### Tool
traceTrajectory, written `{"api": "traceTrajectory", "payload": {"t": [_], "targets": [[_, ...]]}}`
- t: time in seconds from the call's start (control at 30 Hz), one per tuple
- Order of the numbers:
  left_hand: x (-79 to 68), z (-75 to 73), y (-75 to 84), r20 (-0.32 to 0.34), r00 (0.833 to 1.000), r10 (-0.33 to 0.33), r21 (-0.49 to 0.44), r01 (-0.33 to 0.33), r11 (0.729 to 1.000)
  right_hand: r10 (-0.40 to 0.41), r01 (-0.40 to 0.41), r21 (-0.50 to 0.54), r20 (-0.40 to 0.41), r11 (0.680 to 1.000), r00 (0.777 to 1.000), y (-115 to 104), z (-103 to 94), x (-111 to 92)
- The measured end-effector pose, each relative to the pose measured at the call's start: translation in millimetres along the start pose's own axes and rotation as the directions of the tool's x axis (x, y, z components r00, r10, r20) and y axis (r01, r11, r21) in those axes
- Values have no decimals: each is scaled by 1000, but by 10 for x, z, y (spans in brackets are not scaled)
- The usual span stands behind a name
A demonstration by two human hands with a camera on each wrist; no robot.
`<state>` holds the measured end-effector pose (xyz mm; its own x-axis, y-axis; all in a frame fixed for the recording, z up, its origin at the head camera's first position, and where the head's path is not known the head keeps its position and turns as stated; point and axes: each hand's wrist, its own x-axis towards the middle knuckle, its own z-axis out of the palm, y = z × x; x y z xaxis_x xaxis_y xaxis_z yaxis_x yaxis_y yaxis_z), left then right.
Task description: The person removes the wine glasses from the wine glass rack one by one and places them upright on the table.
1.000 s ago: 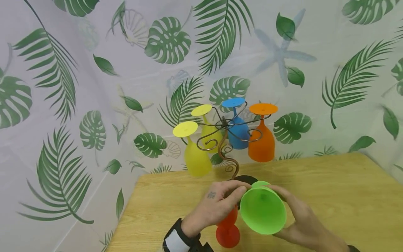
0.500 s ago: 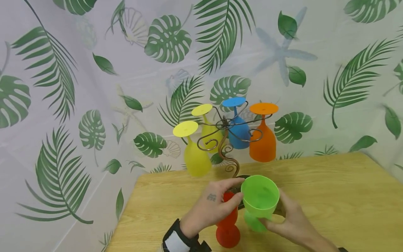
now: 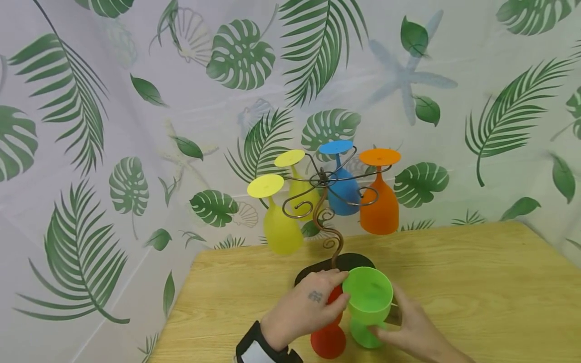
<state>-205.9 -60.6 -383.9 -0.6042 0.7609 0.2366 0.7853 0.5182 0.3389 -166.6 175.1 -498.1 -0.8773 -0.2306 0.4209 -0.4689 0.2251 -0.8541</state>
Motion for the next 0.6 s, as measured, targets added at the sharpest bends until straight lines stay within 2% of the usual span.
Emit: {"api": "traceTrajectory", "payload": {"t": [0.17, 0.33, 0.43, 0.6], "targets": [[-1, 27, -4, -21, 1000, 23, 22, -22, 1000, 81, -81, 10, 21, 997, 996, -12, 19, -7], [6, 46, 13, -28, 999, 43, 53, -42, 998, 70, -71, 22, 54, 997, 996, -11, 11, 2], [-2, 63, 30, -10, 1000, 24, 69, -24, 997, 78, -80, 41, 68, 996, 995, 4, -4, 8], [-14, 91, 44, -23, 1000, 12, 94, -10, 996, 112, -114, 26, 90, 993, 990, 29, -24, -6]]}}
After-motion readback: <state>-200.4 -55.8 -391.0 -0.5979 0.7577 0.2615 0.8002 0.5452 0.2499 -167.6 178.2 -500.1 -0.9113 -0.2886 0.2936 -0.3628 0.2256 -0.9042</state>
